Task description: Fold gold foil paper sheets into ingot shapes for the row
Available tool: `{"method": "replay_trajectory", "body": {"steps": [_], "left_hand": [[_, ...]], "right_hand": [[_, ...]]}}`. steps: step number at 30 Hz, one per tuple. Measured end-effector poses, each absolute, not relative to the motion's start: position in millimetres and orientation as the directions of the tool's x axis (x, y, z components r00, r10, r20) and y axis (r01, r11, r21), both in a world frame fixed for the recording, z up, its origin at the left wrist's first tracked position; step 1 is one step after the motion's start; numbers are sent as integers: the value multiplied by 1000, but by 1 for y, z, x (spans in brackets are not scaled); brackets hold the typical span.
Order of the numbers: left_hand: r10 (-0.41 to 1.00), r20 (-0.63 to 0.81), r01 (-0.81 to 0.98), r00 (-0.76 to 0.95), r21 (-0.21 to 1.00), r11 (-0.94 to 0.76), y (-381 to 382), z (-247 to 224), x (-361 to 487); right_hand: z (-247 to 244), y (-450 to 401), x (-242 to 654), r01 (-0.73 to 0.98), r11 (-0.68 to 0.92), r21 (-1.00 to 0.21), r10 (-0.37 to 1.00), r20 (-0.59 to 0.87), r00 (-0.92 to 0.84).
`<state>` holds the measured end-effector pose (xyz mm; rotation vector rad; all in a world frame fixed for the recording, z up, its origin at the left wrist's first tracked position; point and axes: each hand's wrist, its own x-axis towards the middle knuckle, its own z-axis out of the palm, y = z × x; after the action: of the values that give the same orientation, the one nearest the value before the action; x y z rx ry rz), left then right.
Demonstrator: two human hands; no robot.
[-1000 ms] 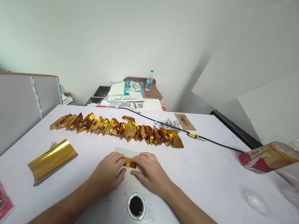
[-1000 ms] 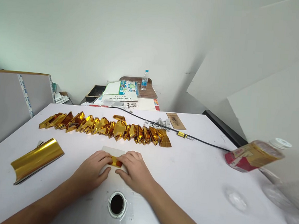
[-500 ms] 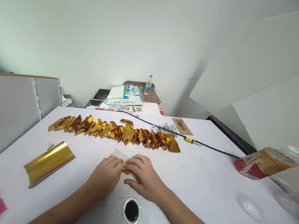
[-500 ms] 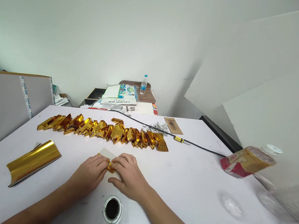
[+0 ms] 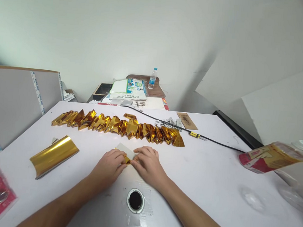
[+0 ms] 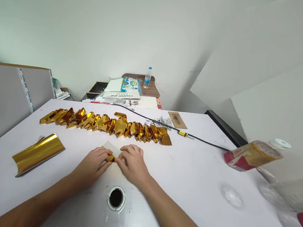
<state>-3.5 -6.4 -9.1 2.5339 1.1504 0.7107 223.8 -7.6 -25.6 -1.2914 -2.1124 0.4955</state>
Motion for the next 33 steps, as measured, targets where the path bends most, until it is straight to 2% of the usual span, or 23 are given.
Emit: {"method": "replay_trajectory", "body": {"steps": [6, 8, 11, 13, 15, 19, 27, 33], "left_hand": [[826, 375, 699, 422, 446, -559, -6, -21, 7], [852, 350, 704, 389, 483, -520, -5, -23, 9], [887, 303, 707, 348, 537, -460, -4, -22, 10], [900, 284, 706, 332, 557, -436, -4, -20, 11], [908, 267, 705, 323, 572, -419, -4, -18, 11], [919, 253, 698, 301, 599, -393, -5, -16, 14], [913, 283, 701, 294, 585, -407, -2, -21, 14], [907, 294, 720, 303, 553, -419, -1, -19, 14]], "right_hand": [[-25, -10, 218, 727, 487, -485, 867, 367, -336], [-24, -11, 219, 712, 576, -401, 801, 450, -395], [-22, -13, 222, 638, 736, -228, 632, 570, -525], [-22, -13, 223, 624, 770, -132, 564, 597, -570], [-24, -13, 224, 643, 762, -79, 556, 589, -587], [-27, -13, 223, 653, 755, -65, 571, 555, -605], [-21, -21, 219, 631, 771, -86, 550, 589, -592], [-23, -19, 219, 649, 751, -123, 605, 522, -601]]}}
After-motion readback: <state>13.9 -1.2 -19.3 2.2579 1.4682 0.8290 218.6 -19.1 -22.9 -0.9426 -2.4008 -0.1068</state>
